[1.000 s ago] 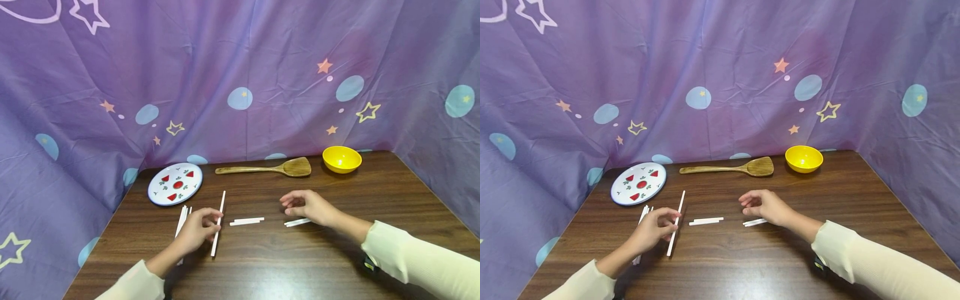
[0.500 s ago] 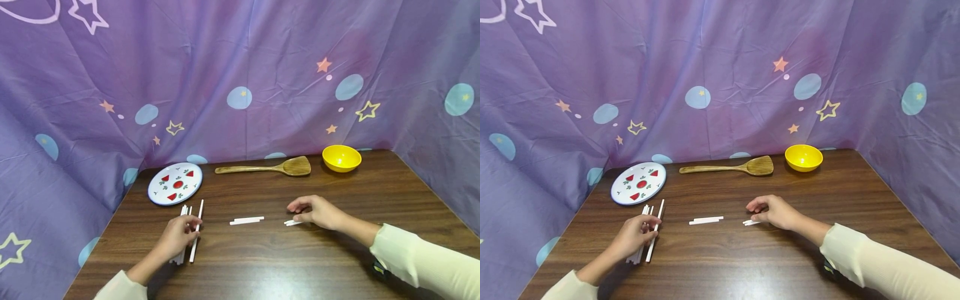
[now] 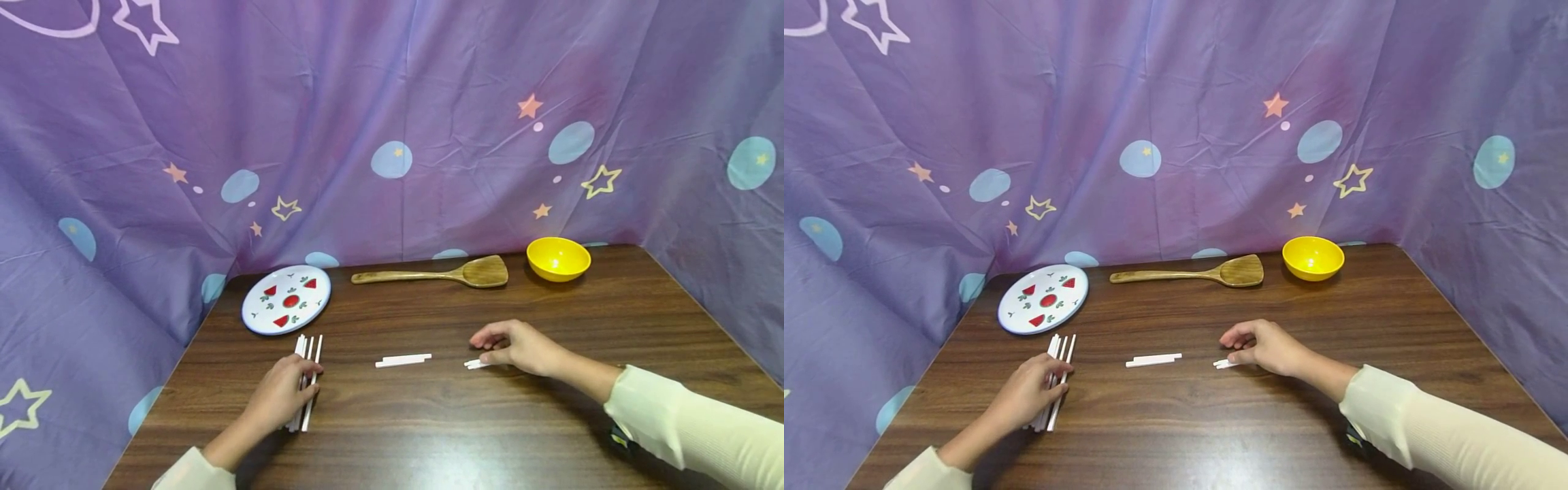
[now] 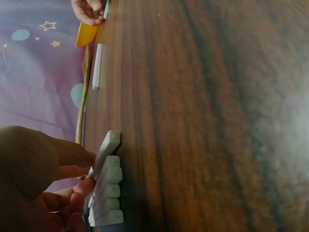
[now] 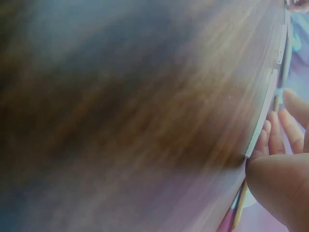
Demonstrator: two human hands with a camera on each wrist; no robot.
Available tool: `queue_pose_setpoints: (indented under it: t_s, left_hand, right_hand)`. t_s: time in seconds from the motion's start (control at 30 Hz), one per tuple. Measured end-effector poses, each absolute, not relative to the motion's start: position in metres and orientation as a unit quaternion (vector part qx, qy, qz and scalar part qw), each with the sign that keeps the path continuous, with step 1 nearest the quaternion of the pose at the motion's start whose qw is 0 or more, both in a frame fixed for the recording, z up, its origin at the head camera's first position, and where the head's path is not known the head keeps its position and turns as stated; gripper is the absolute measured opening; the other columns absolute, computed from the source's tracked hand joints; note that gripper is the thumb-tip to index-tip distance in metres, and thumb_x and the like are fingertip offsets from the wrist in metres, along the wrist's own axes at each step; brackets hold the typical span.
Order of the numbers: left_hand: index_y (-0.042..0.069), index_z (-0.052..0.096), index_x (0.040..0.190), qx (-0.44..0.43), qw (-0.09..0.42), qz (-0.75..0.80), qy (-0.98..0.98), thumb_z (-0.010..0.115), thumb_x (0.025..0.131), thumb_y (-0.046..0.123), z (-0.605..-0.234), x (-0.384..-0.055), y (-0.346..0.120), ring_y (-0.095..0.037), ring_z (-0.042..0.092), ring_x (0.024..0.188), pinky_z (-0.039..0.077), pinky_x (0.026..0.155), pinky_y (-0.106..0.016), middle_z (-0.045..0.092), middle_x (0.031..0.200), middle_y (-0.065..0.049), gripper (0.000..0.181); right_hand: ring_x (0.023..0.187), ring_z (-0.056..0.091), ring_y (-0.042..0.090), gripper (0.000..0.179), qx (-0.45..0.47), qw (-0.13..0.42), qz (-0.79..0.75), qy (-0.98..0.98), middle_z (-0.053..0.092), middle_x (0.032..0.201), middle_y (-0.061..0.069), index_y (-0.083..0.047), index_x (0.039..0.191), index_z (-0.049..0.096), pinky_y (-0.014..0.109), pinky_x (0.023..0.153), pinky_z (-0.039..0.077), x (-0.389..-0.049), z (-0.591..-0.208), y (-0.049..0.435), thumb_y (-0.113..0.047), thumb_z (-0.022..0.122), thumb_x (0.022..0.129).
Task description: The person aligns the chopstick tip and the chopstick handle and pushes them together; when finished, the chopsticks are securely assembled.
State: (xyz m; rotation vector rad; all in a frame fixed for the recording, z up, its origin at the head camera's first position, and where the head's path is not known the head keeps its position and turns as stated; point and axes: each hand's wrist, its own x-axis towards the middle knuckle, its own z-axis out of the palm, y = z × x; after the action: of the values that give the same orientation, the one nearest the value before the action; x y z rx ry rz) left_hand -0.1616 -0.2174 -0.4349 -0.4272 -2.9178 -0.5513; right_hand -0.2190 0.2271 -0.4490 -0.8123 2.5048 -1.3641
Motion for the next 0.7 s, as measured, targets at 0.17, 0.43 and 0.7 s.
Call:
queue_pose_setpoints:
  t_s: [0.17, 0.43, 0.7]
  left_hand:
    - [0.011, 0.079, 0.101, -0.133, 0.066, -0.191, -0.970, 0.085, 0.080, 0.007, -0.438, -0.162, -0.220, -0.012, 0.055, 0.083, 0.048, 0.072, -0.034, 0.064, 0.093, 0.002, 0.022]
    - [0.008, 0.078, 0.101, -0.135, 0.066, -0.253, -0.956, 0.084, 0.080, 0.002, -0.444, -0.162, -0.225, -0.009, 0.050, 0.074, 0.044, 0.065, -0.024, 0.059, 0.091, 0.003, 0.022]
    - [0.006, 0.078, 0.097, -0.157, 0.077, -0.259, -0.950, 0.086, 0.078, 0.000, -0.443, -0.164, -0.231, -0.012, 0.053, 0.077, 0.047, 0.068, -0.025, 0.059, 0.089, 0.002, 0.021]
  right_hand:
    - [0.095, 0.066, 0.019, 0.031, -0.271, 0.094, -0.459, 0.841, 0.075, 0.110, 0.013, 0.001, 0.114, 0.073, 0.025, 0.084, 0.055, -0.220, -0.449, 0.227, -0.012, 0.081, 0.088]
    - [0.088, 0.067, 0.009, 0.020, -0.276, 0.053, -0.418, 0.864, 0.077, 0.103, 0.007, -0.003, 0.107, 0.076, 0.025, 0.078, 0.056, -0.219, -0.449, 0.229, -0.010, 0.080, 0.089]
    - [0.086, 0.065, 0.007, 0.018, -0.303, 0.010, -0.357, 0.884, 0.075, 0.097, -0.004, -0.012, 0.103, 0.079, 0.026, 0.075, 0.056, -0.219, -0.448, 0.231, -0.013, 0.083, 0.086]
